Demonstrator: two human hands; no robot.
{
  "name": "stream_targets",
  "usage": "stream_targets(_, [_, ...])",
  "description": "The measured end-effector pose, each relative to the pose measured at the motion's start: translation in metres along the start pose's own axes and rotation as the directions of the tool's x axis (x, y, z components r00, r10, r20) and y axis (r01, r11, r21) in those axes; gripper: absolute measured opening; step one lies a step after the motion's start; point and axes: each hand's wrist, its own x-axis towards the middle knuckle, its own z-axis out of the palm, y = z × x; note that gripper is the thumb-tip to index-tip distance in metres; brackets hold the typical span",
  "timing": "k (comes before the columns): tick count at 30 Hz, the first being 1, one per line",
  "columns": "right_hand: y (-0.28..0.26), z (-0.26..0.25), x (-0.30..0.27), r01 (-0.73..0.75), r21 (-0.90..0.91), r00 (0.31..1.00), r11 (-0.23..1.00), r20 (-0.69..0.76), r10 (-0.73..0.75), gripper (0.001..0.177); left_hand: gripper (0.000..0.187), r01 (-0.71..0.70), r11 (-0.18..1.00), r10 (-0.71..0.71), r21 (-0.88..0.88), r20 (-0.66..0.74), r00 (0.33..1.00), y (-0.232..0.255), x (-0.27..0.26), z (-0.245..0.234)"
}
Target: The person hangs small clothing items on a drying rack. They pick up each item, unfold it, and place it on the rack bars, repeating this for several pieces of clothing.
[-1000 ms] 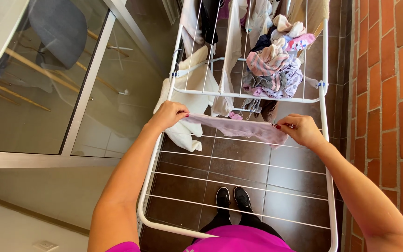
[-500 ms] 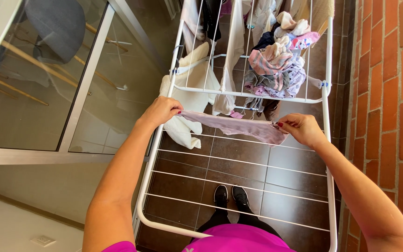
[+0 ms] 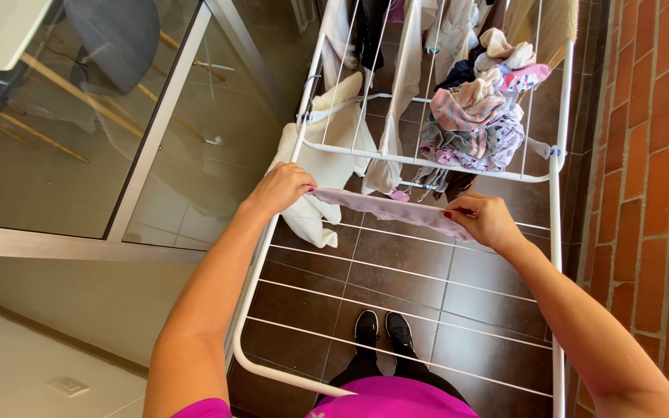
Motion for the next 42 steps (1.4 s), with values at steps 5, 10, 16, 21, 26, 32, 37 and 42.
stream_targets(5, [0.001, 0.005, 0.003, 0.018, 0.004, 1.0, 1.0, 0.003, -0.018, 0.005, 0.005, 0.0, 0.978, 0.007, 0.206, -0.032, 0.999, -0.007, -0.008, -0.015])
stream_targets(10, [0.002, 0.014, 0.008, -0.047, 0.022, 0.999, 0.999, 0.0, 0.047, 0.004, 0.003, 0.048, 0.96, -0.054, 0.276, 0.014, 0.998, -0.011, -0.014, -0.013])
stream_targets(16, [-0.008, -0.028, 0.033, 0.076, -0.206, 0.95, 0.976, -0.282, -0.134, 0.017, 0.012, 0.041, 0.969, -0.039, 0.244, -0.014, 0.999, -0.009, -0.012, -0.014])
stream_targets(21, [0.04, -0.063, 0.071, -0.023, -0.3, 0.846, 0.954, -0.514, -0.141, 0.021, 0.022, 0.015, 0.985, 0.0, 0.174, -0.084, 0.996, 0.004, -0.01, -0.028])
stream_targets(26, [0.08, -0.083, 0.074, -0.226, -0.187, 0.795, 0.956, -0.602, 0.07, 0.022, 0.027, -0.035, 0.989, 0.06, 0.141, -0.181, 0.982, 0.024, -0.01, -0.041])
stream_targets(32, [0.089, -0.067, 0.082, -0.245, -0.154, 0.846, 0.957, -0.516, 0.134, 0.043, 0.034, -0.086, 0.987, 0.122, 0.139, -0.278, 0.953, 0.039, 0.014, -0.037])
stream_targets(37, [0.101, -0.071, 0.091, -0.197, -0.022, 0.846, 0.98, -0.509, 0.158, 0.016, 0.036, -0.208, 0.978, 0.2, 0.011, -0.325, 0.925, 0.068, 0.054, -0.033])
stream_targets(42, [0.068, -0.113, 0.08, -0.163, 0.427, 0.774, 0.889, -0.504, 0.384, 0.018, 0.043, -0.253, 0.964, 0.212, -0.077, -0.345, 0.914, 0.106, 0.104, -0.015])
